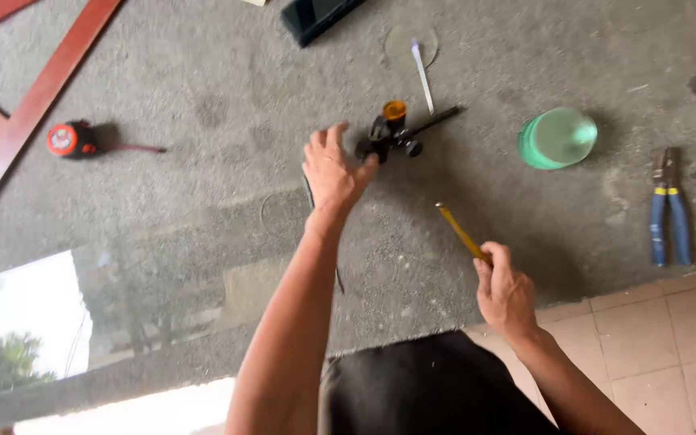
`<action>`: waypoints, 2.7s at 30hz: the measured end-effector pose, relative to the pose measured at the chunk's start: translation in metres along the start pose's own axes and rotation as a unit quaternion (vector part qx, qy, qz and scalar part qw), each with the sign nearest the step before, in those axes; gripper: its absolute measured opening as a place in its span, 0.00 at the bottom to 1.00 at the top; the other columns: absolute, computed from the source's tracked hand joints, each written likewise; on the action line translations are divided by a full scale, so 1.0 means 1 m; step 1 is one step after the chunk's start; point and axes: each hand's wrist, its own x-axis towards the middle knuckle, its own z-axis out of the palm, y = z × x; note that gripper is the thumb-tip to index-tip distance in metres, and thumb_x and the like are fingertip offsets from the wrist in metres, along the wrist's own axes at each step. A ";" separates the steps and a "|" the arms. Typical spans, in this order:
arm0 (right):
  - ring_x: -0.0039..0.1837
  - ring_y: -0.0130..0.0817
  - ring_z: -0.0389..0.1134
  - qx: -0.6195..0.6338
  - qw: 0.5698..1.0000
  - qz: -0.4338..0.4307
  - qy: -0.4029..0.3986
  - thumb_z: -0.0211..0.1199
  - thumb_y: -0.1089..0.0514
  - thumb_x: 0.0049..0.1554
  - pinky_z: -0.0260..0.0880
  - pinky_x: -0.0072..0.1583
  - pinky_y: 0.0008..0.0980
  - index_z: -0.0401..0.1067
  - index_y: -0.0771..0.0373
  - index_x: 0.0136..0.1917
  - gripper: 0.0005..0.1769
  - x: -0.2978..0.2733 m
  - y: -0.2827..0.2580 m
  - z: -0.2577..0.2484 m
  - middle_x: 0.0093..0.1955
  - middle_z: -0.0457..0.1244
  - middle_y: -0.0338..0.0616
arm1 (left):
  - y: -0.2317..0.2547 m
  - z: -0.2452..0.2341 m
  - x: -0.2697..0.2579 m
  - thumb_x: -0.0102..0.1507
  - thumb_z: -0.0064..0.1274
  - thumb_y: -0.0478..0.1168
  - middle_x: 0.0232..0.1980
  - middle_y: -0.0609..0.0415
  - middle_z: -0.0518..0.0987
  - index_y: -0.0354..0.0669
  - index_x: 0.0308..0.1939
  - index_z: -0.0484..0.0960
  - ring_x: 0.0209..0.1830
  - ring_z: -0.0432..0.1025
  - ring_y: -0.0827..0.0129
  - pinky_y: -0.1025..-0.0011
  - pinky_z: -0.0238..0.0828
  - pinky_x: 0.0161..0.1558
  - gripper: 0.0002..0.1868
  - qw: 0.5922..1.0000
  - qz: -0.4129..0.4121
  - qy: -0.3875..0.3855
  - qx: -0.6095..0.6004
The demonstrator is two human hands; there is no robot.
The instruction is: Scoring circles and lines on a glass pane using manual glass cutting tools
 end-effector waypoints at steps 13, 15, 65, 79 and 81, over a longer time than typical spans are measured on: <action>0.39 0.44 0.76 -0.070 0.963 -0.236 -0.107 0.53 0.45 0.65 0.77 0.41 0.44 0.68 0.47 0.59 0.12 -0.050 -0.122 0.072 0.36 0.72 0.47 | -0.238 -0.143 -0.174 0.70 0.49 0.62 0.80 0.29 0.52 0.45 0.80 0.58 0.81 0.42 0.37 0.42 0.32 0.75 0.41 0.920 -0.226 0.197 0.253; 0.40 0.48 0.76 -0.080 0.963 -0.228 -0.119 0.52 0.45 0.66 0.76 0.41 0.48 0.68 0.48 0.56 0.10 -0.051 -0.123 0.080 0.39 0.71 0.49 | -0.224 -0.147 -0.172 0.71 0.42 0.66 0.82 0.34 0.47 0.48 0.81 0.54 0.83 0.37 0.44 0.43 0.29 0.76 0.42 0.920 -0.248 0.160 0.256; 0.33 0.36 0.71 0.339 0.923 -0.174 -0.059 0.61 0.71 0.62 0.79 0.34 0.31 0.71 0.82 0.48 0.07 0.048 -0.320 0.115 0.37 0.66 0.62 | -0.206 -0.153 -0.142 0.67 0.51 0.63 0.82 0.35 0.46 0.51 0.82 0.51 0.83 0.34 0.40 0.34 0.25 0.74 0.46 0.914 -0.315 0.155 0.205; 0.38 0.31 0.68 0.293 0.931 -0.175 -0.130 0.59 0.69 0.63 0.79 0.39 0.27 0.72 0.74 0.52 0.05 0.062 -0.331 0.118 0.44 0.63 0.54 | -0.211 -0.151 -0.143 0.67 0.52 0.63 0.83 0.35 0.45 0.49 0.82 0.52 0.83 0.34 0.39 0.32 0.25 0.73 0.46 0.916 -0.308 0.161 0.201; 0.34 0.31 0.69 0.272 0.940 -0.178 -0.100 0.60 0.65 0.66 0.80 0.37 0.29 0.75 0.75 0.49 0.09 0.061 -0.336 0.115 0.42 0.63 0.56 | -0.211 -0.151 -0.144 0.68 0.52 0.62 0.83 0.35 0.44 0.49 0.82 0.52 0.83 0.34 0.38 0.32 0.25 0.73 0.45 0.917 -0.306 0.159 0.201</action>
